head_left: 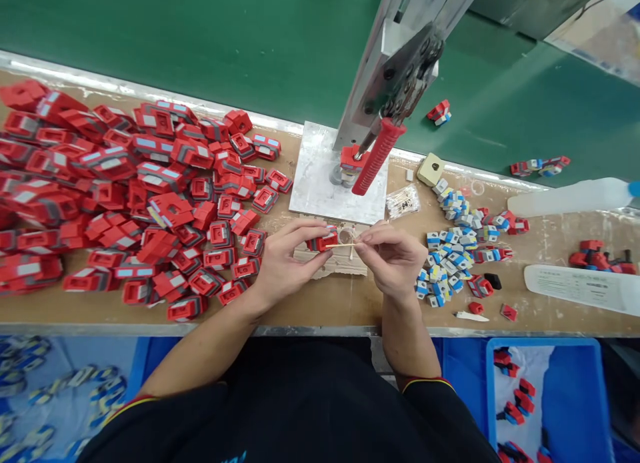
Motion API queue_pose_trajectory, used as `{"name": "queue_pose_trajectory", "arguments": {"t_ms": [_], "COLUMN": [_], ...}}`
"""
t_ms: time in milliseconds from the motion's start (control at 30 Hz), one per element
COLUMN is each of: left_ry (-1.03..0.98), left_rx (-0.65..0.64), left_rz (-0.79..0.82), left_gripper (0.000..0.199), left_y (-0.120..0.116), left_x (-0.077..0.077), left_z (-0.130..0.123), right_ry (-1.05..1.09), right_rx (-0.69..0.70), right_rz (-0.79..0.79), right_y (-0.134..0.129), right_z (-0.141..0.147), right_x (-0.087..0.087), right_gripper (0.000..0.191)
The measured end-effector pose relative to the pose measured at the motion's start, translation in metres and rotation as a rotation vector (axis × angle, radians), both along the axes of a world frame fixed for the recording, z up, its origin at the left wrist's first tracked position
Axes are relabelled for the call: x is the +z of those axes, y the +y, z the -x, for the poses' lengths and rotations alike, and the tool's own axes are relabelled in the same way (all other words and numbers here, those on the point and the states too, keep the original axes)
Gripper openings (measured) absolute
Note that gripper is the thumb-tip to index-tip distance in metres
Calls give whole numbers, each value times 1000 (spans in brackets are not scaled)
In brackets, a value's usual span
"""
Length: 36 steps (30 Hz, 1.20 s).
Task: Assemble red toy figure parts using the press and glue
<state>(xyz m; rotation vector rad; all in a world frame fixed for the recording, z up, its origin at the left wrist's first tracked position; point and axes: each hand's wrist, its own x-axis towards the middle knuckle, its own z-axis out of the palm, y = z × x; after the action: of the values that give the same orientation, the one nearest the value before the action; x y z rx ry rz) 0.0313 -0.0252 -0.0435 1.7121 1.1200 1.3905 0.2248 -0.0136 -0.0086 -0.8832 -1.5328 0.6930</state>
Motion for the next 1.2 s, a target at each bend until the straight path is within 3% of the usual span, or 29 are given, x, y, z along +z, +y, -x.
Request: {"name": "queue_pose_trajectory", "arguments": {"t_ms": [733, 933, 1200], "left_ry": [48, -6, 41], "left_rx": [21, 38, 43], "left_rz": [-22, -28, -33], "left_gripper": [22, 25, 21], "left_y": [1, 1, 1], "left_x": [3, 1, 3], "left_z": [2, 2, 2], "right_ry": [-168, 4, -144], "right_rx": [-51, -118, -11], "right_rz": [6, -63, -90], "right_y": [0, 4, 3], "right_z": [-15, -28, -13], "right_x": [0, 4, 1], "right_gripper": [12, 8, 10]}}
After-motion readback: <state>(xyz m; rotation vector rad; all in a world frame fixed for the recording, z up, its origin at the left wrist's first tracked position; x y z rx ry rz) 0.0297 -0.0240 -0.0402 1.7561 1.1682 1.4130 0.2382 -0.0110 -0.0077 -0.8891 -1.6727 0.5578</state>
